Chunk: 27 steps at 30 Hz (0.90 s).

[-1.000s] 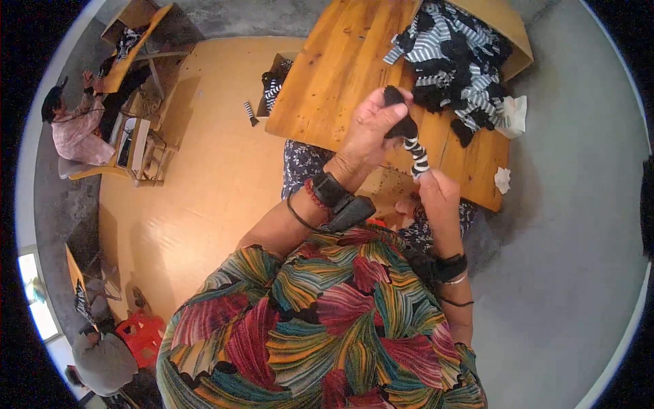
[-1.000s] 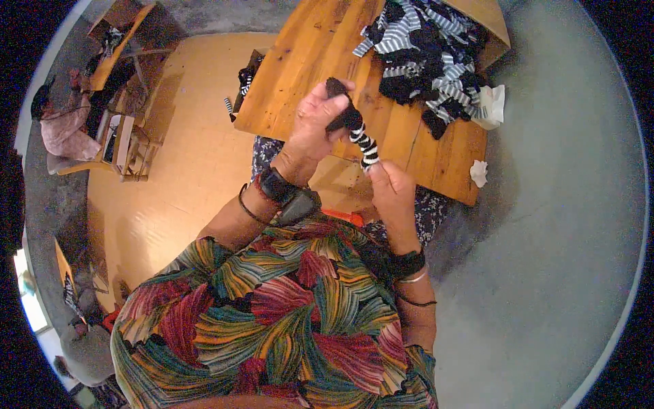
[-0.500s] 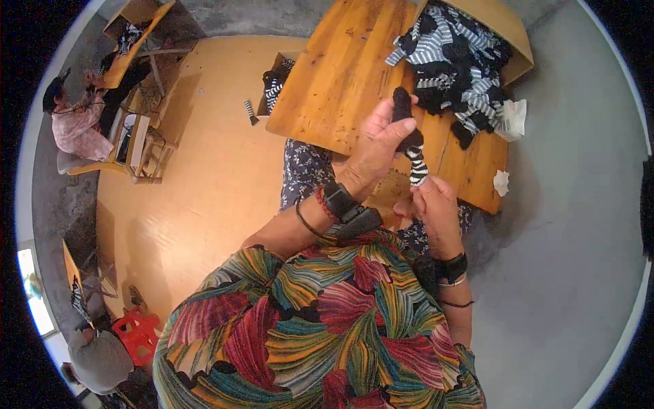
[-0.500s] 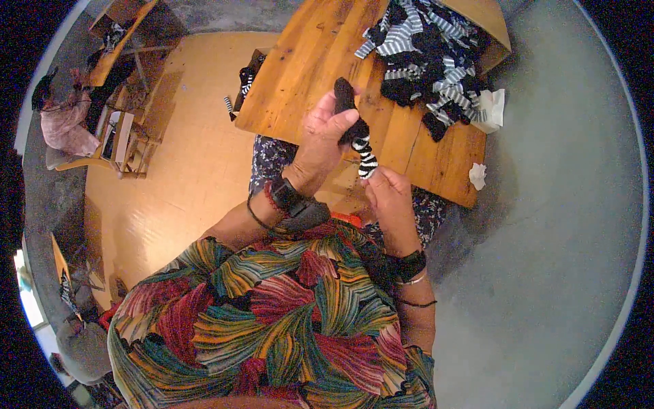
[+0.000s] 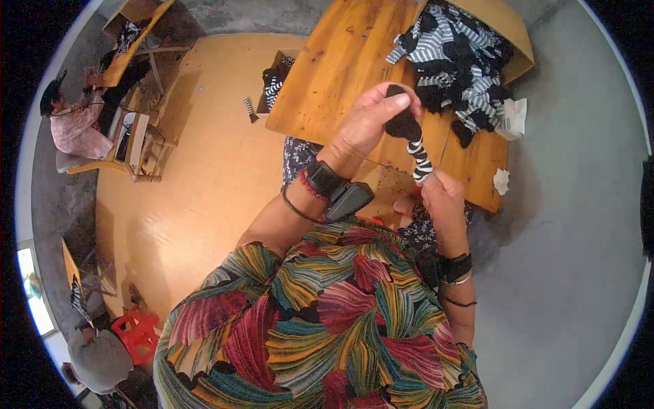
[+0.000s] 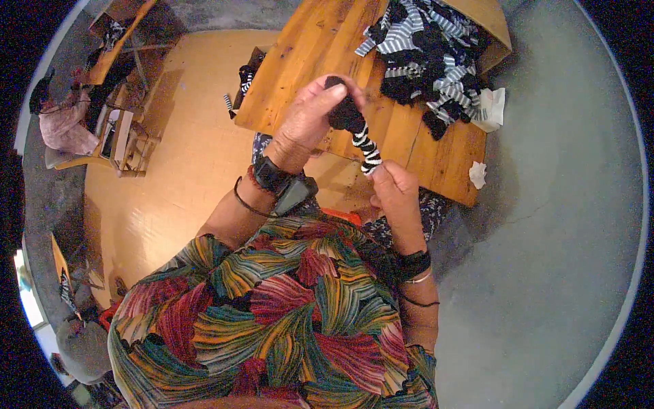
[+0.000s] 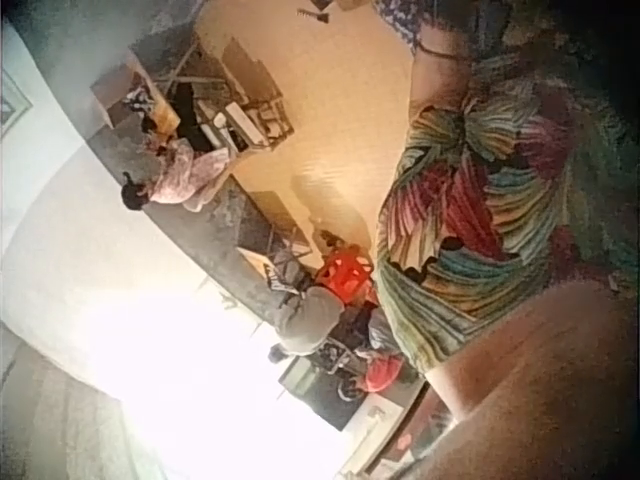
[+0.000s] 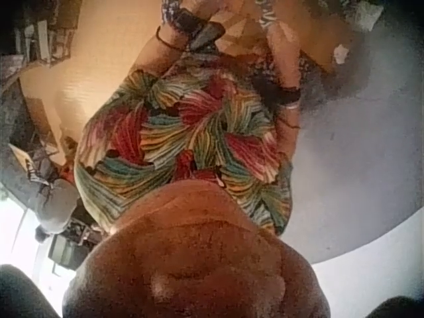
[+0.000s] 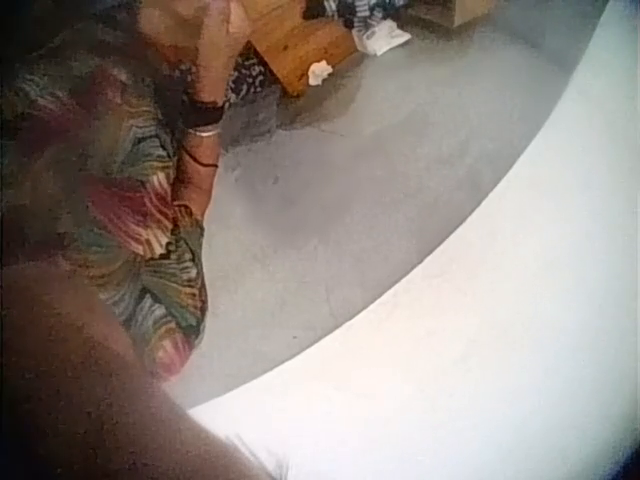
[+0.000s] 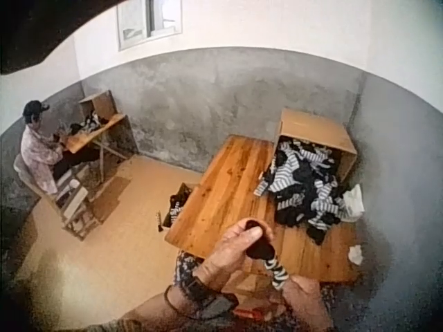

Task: Wrapping a small piece of black fabric around a striped fabric sleeve that is placed on a thin rod.

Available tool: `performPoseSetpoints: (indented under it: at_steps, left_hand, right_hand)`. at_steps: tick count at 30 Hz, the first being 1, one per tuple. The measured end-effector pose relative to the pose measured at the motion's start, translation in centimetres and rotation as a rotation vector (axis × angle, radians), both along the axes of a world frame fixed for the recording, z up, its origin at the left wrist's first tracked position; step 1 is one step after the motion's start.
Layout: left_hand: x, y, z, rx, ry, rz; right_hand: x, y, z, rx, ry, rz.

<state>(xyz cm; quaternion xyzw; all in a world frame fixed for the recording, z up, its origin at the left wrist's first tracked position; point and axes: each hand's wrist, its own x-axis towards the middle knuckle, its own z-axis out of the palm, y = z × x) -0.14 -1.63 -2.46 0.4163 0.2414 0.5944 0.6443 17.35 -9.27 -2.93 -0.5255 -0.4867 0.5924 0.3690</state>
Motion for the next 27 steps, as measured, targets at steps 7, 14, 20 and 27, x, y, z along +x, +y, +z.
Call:
performPoseSetpoints:
  at_steps: [7,14,20,27]
  left_hand:
    - [2.3,0.2,-0.3,0.005,-0.147,0.285]
    - [3.6,-0.9,0.0,-0.047,-0.237,0.220]
    - [3.5,-2.1,2.1,0.034,-0.174,0.136]
    - [1.0,-0.8,1.6,0.014,-0.055,0.123]
  right_hand:
    - [-0.1,-0.7,-1.0,-0.047,-0.014,-0.033]
    - [-0.9,-0.1,-1.1,-0.096,0.174,-0.036]
    - [-2.9,0.2,0.8,-0.317,0.605,0.143]
    - [-1.9,0.8,0.2,-0.235,0.392,0.093]
